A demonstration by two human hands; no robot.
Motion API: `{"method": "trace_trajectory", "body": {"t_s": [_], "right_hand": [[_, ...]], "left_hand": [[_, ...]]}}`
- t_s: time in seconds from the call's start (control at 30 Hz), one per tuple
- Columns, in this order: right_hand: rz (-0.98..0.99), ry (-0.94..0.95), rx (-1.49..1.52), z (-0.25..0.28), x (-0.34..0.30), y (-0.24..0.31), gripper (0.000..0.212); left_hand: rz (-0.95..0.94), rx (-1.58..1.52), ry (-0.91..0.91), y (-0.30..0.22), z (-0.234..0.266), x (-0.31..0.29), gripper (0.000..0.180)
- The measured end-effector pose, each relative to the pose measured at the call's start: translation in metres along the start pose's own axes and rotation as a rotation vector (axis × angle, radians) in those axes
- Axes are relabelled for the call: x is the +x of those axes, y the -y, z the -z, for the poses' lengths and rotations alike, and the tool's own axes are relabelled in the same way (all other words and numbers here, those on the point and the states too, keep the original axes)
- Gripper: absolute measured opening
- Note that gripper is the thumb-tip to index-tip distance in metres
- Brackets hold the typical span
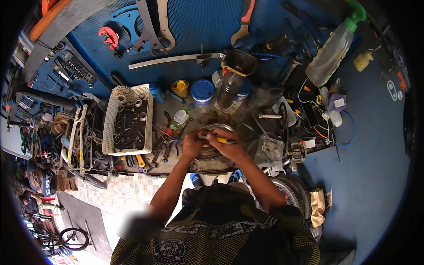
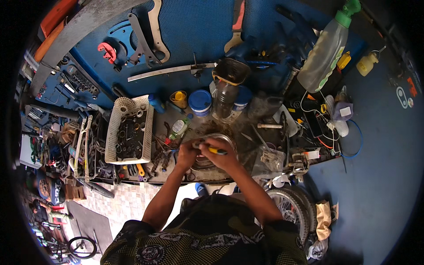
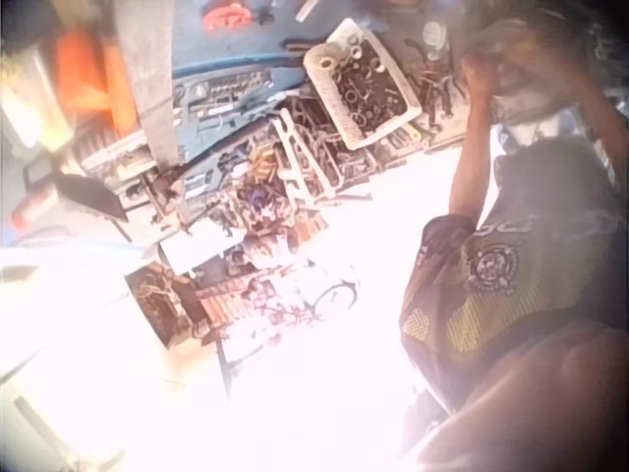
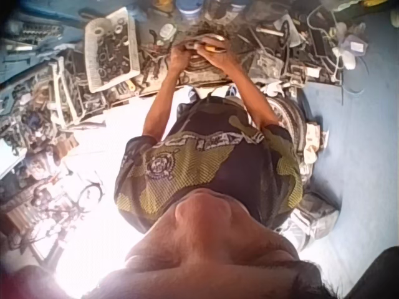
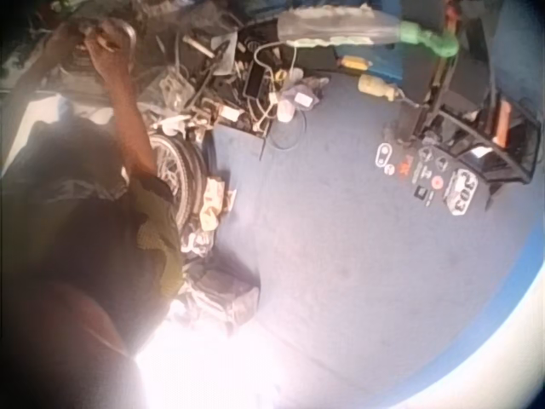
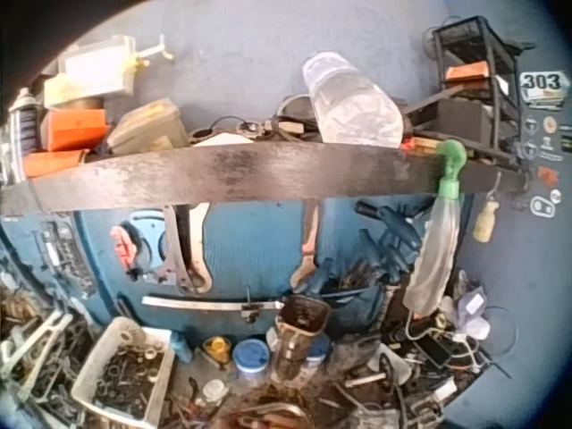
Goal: The person scrubs a bicycle chain with a yellow brush over a metal sink, rinses it under running water, and inspects it by holding it up. The person repeats scrubbing and rinsing steps on the chain.
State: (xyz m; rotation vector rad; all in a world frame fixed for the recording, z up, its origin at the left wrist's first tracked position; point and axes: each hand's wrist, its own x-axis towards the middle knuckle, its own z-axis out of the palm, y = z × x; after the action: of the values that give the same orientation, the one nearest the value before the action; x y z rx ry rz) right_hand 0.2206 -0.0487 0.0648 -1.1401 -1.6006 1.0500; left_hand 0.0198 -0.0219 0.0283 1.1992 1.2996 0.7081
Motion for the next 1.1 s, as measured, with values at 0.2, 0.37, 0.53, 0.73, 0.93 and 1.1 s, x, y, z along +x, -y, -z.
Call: {"method": "trace_trajectory", "body": {"t_s": [0.2, 0.37, 0.53, 0.73, 0.93, 1.1], "right_hand": [[-0.159, -0.215, -0.050, -0.002, 0.014, -0.001, 0.028], [-0.175, -0.209, -0.126, -0.012, 0.013, -0.009, 0.034], [0.021, -0.241, -0.064, -0.011, 0.004, -0.002, 0.017], [0.258, -0.160, -0.179, 0.004, 0.005, 0.012, 0.014], [0.291, 0.066, -0.206, 0.015, 0.005, 0.011, 0.017], [0.186, -0.153, -0.404, 0.028, 0.007, -0.011, 0.021]], "left_hand": [[-0.003, -0.229, -0.073, 0.001, 0.000, 0.004, 0.041], [-0.117, -0.361, -0.095, 0.000, -0.001, 0.014, 0.037], [-0.038, -0.338, -0.072, -0.002, 0.002, 0.015, 0.030], [-0.004, -0.378, -0.118, 0.003, 0.000, 0.018, 0.017], [-0.009, -0.250, -0.064, 0.007, 0.006, 0.023, 0.020], [-0.019, -0.329, -0.057, 0.004, 0.008, 0.022, 0.027]]}}
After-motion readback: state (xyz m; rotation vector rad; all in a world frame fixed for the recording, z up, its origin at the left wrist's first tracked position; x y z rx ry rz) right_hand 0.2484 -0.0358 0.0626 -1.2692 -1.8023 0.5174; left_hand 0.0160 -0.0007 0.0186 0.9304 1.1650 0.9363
